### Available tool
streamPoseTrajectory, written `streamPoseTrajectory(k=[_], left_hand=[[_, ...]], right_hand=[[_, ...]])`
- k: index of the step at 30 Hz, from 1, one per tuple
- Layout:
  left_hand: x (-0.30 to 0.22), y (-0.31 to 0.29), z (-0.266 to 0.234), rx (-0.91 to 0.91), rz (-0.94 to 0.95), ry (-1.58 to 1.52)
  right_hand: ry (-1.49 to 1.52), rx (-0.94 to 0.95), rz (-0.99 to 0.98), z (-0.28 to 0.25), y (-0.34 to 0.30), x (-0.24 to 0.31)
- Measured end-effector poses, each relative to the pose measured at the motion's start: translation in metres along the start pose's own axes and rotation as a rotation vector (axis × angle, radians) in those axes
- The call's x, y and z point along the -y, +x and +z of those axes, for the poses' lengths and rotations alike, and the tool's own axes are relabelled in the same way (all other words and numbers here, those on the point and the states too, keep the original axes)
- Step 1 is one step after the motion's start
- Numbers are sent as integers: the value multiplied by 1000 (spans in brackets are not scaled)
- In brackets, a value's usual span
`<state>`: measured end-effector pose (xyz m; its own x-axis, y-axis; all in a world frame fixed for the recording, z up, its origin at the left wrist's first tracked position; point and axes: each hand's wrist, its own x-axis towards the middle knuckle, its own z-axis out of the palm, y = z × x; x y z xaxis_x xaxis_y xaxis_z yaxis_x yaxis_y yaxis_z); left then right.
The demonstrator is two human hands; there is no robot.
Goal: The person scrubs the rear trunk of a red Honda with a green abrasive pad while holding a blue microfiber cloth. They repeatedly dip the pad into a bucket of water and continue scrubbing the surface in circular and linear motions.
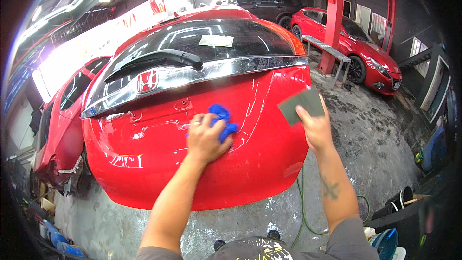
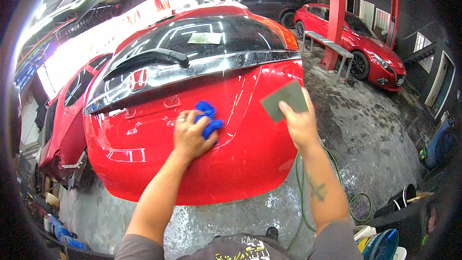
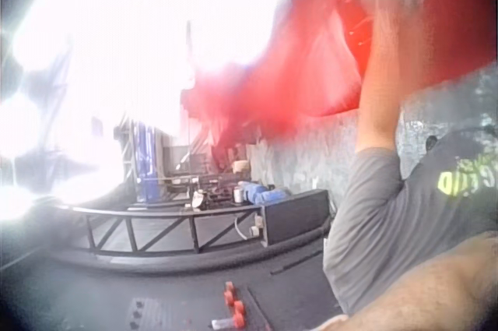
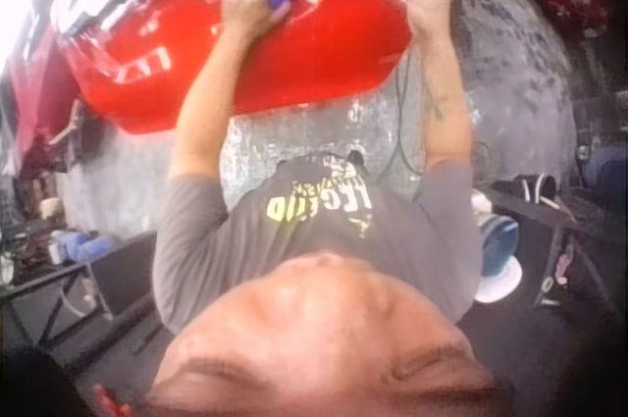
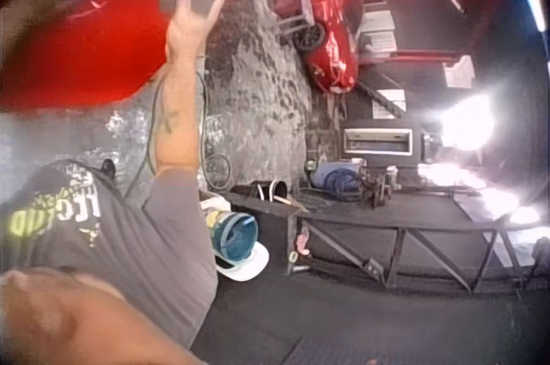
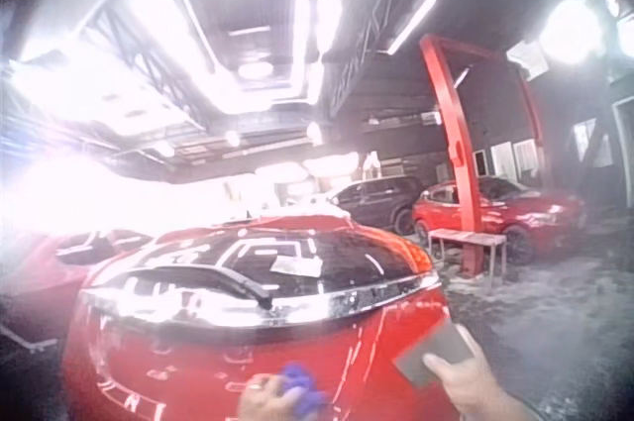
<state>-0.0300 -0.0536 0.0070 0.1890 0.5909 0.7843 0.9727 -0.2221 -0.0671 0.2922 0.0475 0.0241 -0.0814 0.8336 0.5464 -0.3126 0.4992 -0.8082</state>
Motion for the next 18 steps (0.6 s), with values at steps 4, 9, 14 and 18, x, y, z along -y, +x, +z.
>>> streamPoseTrajectory(k=[4, 9, 14, 18], left_hand=[[79, -58, -54, 62, -164, 104], [195, -140, -114, -21, -490, 343], [298, -192, -157, -28, -688, 703], [300, -178, -163, -23, -673, 678]], right_hand=[[-564, 134, -248, 37, 66, -8], [-1347, 437, -763, 65, 63, -15], [-1356, 674, -806, 90, -40, -53], [-1418, 776, -826, 82, -49, -42]])
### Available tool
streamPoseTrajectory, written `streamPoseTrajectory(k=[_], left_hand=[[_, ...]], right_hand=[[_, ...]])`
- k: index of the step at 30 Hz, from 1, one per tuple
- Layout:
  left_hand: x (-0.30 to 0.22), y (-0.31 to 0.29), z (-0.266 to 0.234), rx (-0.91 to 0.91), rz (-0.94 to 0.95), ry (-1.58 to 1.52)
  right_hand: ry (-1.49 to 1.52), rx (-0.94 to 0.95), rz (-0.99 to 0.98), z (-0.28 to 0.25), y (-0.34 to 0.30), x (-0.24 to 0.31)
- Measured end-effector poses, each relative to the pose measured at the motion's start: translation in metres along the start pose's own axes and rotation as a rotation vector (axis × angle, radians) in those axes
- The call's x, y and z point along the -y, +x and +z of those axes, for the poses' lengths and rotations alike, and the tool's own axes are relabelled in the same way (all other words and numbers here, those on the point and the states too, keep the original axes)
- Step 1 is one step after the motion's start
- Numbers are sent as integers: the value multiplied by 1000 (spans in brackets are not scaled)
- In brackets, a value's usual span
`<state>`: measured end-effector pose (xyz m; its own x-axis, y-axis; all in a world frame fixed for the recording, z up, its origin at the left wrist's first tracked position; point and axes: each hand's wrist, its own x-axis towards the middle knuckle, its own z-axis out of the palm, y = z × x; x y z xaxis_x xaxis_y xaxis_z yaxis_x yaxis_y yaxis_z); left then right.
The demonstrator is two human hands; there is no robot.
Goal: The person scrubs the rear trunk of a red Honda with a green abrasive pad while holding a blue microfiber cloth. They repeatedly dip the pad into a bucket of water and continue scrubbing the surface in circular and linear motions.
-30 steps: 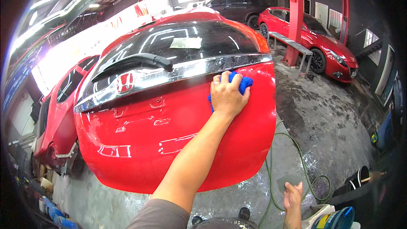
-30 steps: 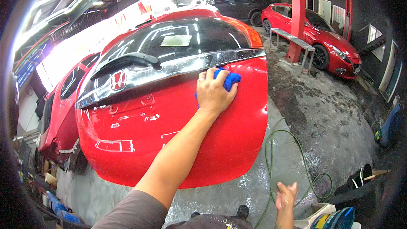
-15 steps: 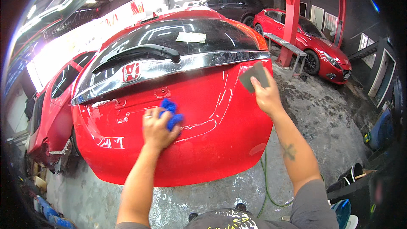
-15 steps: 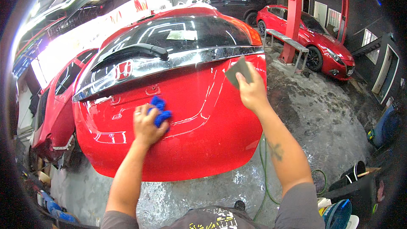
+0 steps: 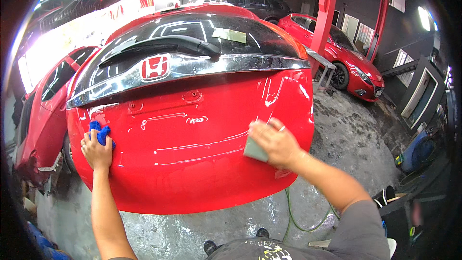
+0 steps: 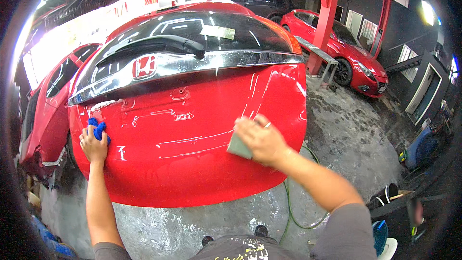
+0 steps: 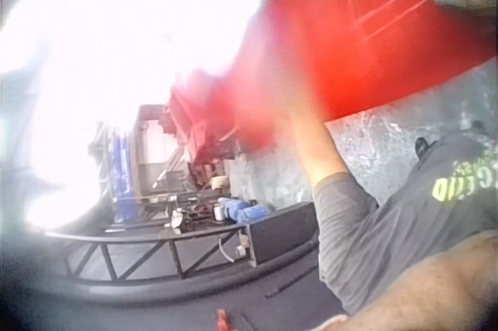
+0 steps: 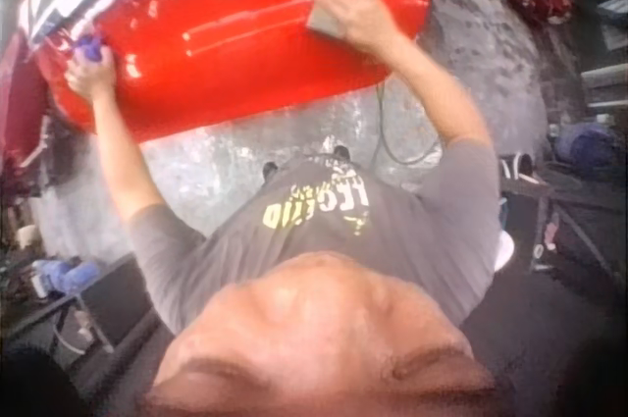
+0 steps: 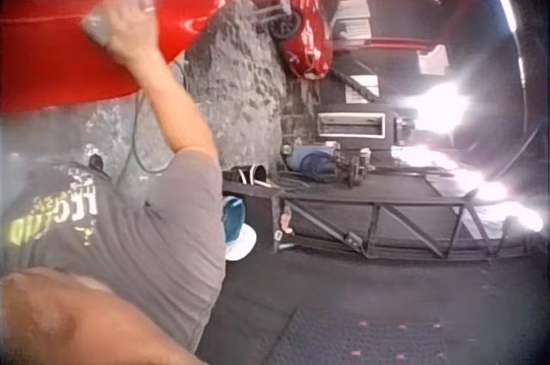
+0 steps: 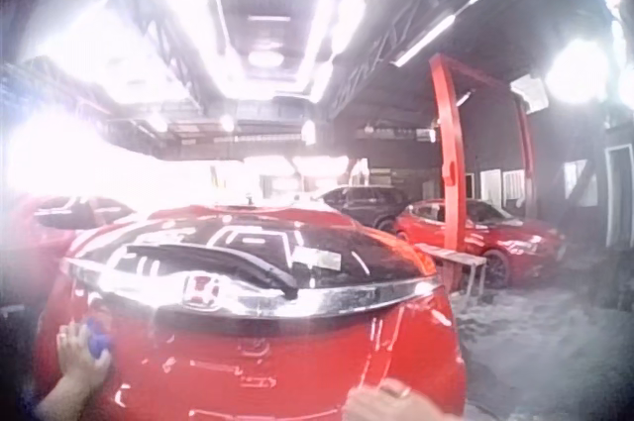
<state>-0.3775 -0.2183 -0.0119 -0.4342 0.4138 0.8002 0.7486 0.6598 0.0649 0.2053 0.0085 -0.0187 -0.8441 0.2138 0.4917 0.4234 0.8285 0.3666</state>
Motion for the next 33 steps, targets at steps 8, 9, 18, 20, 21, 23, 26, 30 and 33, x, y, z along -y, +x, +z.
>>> streamPoseTrajectory(k=[8, 9, 18, 20, 21, 23, 26, 30, 33], left_hand=[[4, 0, 13, -42, -19, -29], [12, -4, 9, -38, -32, -32], [-3, 2, 8, -43, -32, -65], [1, 2, 5, -55, -38, -69], [1, 0, 4, -51, -38, -71], [-1, 1, 7, -58, -40, -81], [-1, 2, 9, -66, -28, -85], [6, -3, 12, -61, -28, -58], [6, -2, 16, -80, -14, -58]], right_hand=[[-173, 127, 222, -9, 42, -68], [-129, 133, 211, -4, 33, -33], [-275, 118, 228, -23, 47, -129], [-250, 153, 172, -26, 52, -142], [-214, 138, 152, -21, 49, -143], [-150, 112, 119, -15, 40, -143], [-172, 58, 241, -2, 37, -97], [-29, 97, 244, 14, 29, 19], [-120, 50, 346, 14, 31, -15]])
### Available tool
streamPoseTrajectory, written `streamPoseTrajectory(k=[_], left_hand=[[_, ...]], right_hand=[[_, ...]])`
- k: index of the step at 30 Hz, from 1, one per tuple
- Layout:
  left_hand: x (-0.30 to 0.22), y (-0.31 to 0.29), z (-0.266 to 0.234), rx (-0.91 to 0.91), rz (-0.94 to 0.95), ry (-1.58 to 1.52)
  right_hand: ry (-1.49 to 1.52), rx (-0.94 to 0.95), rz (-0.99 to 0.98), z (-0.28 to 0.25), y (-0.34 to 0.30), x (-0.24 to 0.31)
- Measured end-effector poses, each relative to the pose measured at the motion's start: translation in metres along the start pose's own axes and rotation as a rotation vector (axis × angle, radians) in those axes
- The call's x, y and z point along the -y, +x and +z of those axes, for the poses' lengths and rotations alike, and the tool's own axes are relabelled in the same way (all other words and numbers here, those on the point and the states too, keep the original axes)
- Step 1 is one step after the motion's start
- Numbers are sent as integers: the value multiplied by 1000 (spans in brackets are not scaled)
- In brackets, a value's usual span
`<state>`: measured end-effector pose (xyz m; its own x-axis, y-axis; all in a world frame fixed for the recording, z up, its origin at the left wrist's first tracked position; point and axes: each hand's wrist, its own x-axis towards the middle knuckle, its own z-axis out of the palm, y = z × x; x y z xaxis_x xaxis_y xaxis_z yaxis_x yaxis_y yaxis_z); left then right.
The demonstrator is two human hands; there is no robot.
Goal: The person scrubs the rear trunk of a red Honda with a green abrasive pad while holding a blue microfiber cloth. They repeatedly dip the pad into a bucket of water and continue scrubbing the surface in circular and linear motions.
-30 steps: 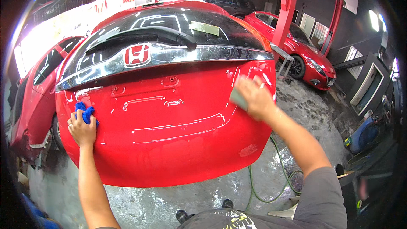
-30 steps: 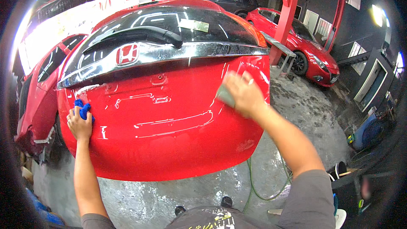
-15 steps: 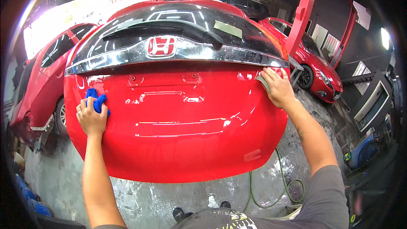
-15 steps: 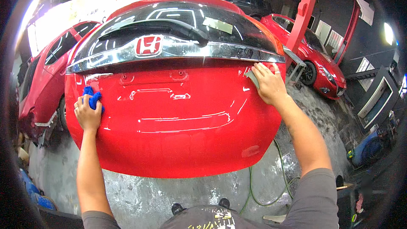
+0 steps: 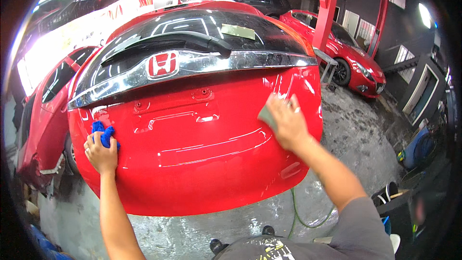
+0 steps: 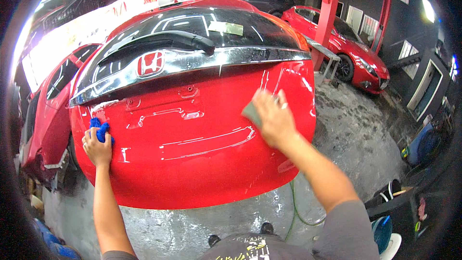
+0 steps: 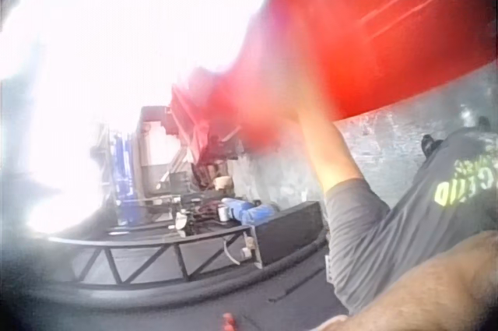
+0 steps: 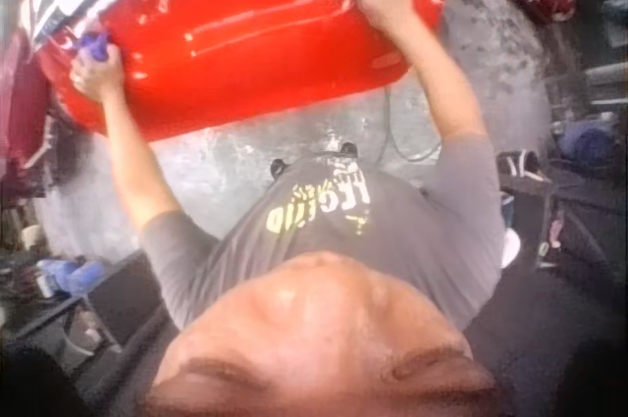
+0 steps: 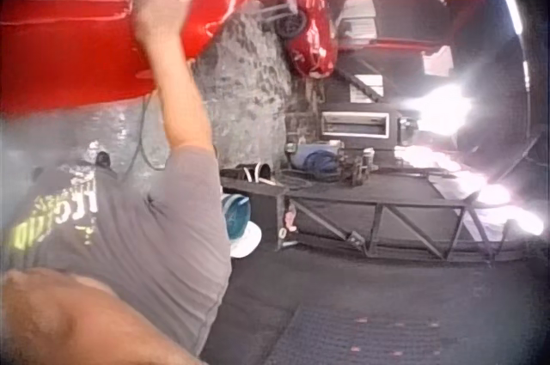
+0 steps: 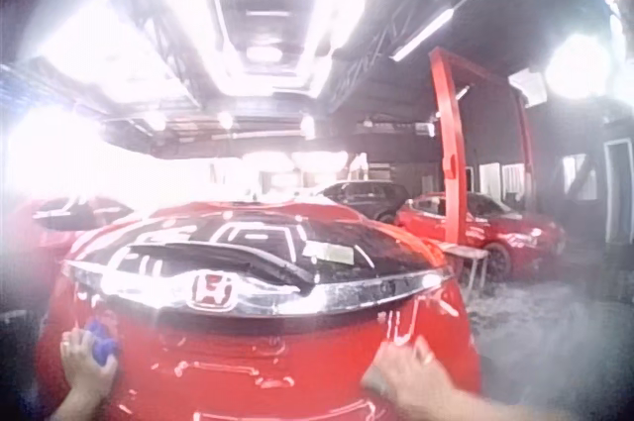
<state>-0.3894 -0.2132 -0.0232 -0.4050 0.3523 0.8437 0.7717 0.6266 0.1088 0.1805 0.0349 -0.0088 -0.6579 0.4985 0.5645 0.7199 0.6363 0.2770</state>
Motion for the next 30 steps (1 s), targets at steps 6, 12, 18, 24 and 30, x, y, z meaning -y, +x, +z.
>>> streamPoseTrajectory(k=[6, 12, 18, 24, 30], left_hand=[[4, -1, -1, -2, -6, -2], [5, 0, -1, 34, -6, -17], [3, 3, -1, 19, 19, -64], [-8, -1, 0, 1, 18, -32], [2, -1, 0, -24, 54, -58]], right_hand=[[-33, -79, 216, 12, 51, -38], [-18, -120, 281, 32, 72, 56], [171, -153, 50, 22, 89, 115], [-131, -135, 369, 46, 81, 5], [138, -298, 143, 35, 120, 121]])
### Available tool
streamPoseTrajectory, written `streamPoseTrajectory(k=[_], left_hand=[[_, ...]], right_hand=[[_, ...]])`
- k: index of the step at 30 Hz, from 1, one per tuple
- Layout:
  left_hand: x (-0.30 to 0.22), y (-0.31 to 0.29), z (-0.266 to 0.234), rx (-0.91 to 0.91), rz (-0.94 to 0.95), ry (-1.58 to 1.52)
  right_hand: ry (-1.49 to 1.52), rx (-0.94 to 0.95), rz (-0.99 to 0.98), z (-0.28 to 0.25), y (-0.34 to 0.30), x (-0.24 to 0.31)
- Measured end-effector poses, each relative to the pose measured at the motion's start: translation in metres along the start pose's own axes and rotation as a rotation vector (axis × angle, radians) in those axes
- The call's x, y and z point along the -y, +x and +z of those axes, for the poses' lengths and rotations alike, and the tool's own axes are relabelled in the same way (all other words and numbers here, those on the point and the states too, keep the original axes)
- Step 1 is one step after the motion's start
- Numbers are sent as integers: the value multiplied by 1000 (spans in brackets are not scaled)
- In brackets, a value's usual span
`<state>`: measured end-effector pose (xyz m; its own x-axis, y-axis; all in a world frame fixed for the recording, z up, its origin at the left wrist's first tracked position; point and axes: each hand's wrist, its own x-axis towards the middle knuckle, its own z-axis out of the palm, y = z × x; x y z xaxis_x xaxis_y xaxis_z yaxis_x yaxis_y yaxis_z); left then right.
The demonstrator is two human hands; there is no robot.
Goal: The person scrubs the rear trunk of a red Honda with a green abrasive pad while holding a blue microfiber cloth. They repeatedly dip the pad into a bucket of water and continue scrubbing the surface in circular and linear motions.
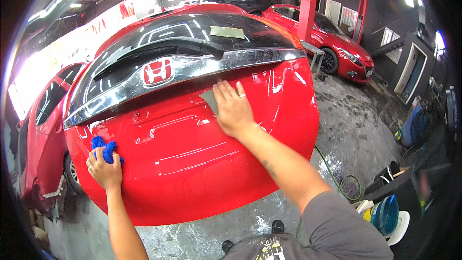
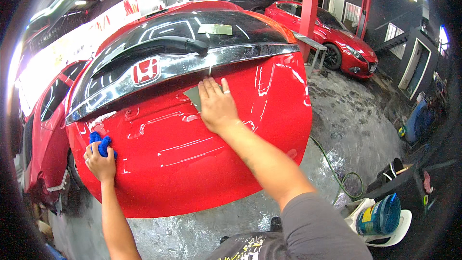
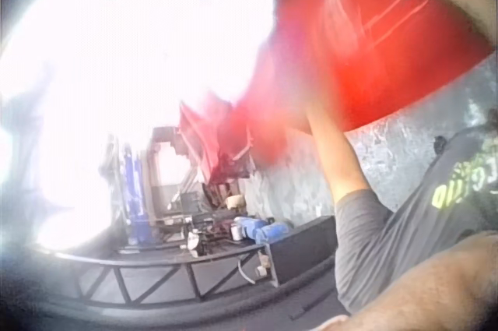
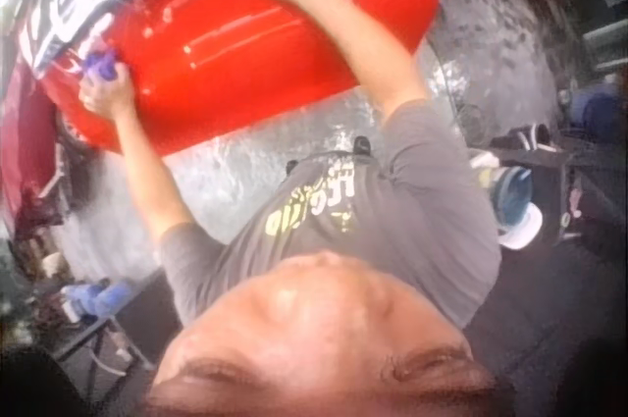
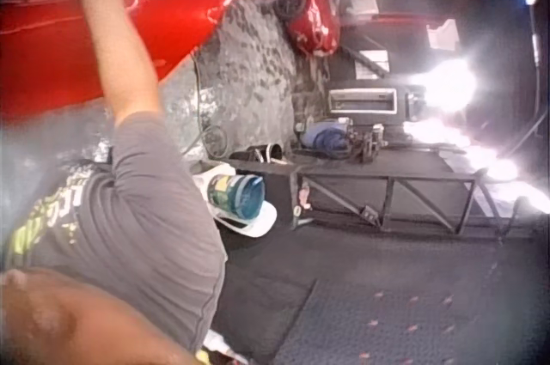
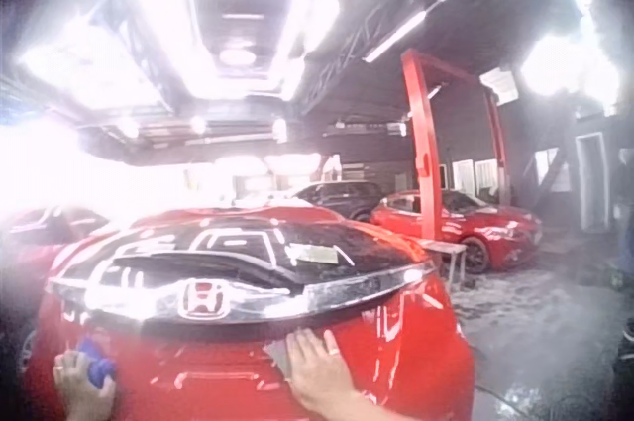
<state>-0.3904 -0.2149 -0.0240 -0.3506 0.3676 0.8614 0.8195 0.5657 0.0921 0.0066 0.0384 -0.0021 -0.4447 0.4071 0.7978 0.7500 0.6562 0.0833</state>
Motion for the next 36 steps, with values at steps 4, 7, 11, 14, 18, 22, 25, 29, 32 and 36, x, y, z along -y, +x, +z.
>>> streamPoseTrajectory(k=[4, 7, 11, 14, 18, 22, 25, 29, 32, 36], left_hand=[[14, -5, -7, -2, -21, 26], [-4, -2, -1, 9, -31, -7], [-10, 1, 1, 23, -33, -21], [5, 2, -4, 20, -11, 0], [6, -2, -11, -1, -22, -2], [-7, -1, -3, 9, -20, -27], [-10, -1, 1, 11, -26, -35], [7, -4, -10, 5, -29, 20], [-2, -4, -3, 9, -26, 9], [-4, 1, -3, 11, -34, 32]], right_hand=[[-159, 290, 99, -28, 0, -96], [-229, 149, 150, -30, -2, -125], [6, 70, -34, -6, -24, -13], [-1, 138, -135, -25, -24, -39], [-366, 325, -4, -58, -11, -156], [-380, 371, -88, -76, -12, -196], [-238, 271, -20, -68, -32, -184], [-97, 343, -140, -74, -96, -58], [77, 434, -319, -90, -125, -35], [-167, 321, -104, -77, -59, -125]])
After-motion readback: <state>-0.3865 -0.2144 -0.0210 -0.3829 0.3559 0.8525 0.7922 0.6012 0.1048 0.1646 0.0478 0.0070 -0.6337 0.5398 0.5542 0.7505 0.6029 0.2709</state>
